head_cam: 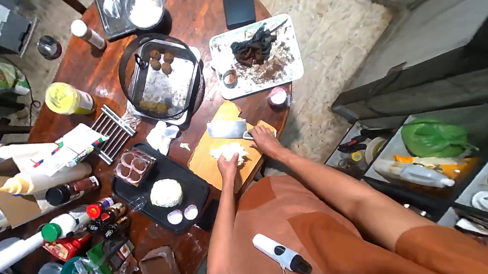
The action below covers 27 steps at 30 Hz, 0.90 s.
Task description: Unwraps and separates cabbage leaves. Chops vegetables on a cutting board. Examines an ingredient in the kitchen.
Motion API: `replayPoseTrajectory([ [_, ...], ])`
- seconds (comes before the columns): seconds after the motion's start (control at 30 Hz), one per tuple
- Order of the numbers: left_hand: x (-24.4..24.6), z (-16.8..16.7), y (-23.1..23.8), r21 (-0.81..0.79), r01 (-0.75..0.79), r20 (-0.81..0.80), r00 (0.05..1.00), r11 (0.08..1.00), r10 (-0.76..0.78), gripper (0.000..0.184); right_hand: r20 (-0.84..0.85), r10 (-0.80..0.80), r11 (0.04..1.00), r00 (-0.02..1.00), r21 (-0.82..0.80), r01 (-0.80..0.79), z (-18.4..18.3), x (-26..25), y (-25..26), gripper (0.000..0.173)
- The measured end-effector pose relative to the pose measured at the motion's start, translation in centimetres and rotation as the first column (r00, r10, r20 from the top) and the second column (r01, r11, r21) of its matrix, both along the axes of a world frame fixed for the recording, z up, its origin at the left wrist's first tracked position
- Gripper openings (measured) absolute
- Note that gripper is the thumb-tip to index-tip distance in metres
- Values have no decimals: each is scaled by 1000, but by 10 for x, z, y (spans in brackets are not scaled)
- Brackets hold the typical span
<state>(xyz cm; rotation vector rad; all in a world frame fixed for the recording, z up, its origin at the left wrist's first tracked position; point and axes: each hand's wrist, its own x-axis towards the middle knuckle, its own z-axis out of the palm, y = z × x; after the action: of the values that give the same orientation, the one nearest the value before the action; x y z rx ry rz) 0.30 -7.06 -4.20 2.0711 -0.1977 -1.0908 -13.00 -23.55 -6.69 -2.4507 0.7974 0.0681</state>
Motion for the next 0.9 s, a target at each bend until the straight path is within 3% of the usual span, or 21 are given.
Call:
replayPoseTrajectory([
  [0.17, 2, 10, -26, 113, 85, 74, 993, 990, -93, 47, 25, 99, 987, 995, 127, -102, 6, -5, -10, 42],
  [0.27, 0, 15, -43, 123, 104, 72, 991, 987, -113, 45, 84, -54, 974, 995, 222, 34, 29, -20, -6, 41],
  [0.37, -3, 13, -59, 100, 131, 91, 986, 986, -140, 42, 58, -265, 922, 963, 307, 235, 48, -37, 4, 43],
  [0.43, -5, 7, -66, 137, 157, 105, 979, 978, -172, 39, 6, -310, 888, 951, 359, 287, 53, -48, 8, 41],
  [0.63, -5, -1, -70, 212, 158, 123, 975, 964, -187, 37, -128, -234, 867, 964, 421, 267, 49, -69, 27, 43],
  [0.9, -9, -5, -69, 203, 106, 132, 982, 974, -134, 40, -146, -213, 864, 966, 433, 256, 55, -70, 30, 42],
])
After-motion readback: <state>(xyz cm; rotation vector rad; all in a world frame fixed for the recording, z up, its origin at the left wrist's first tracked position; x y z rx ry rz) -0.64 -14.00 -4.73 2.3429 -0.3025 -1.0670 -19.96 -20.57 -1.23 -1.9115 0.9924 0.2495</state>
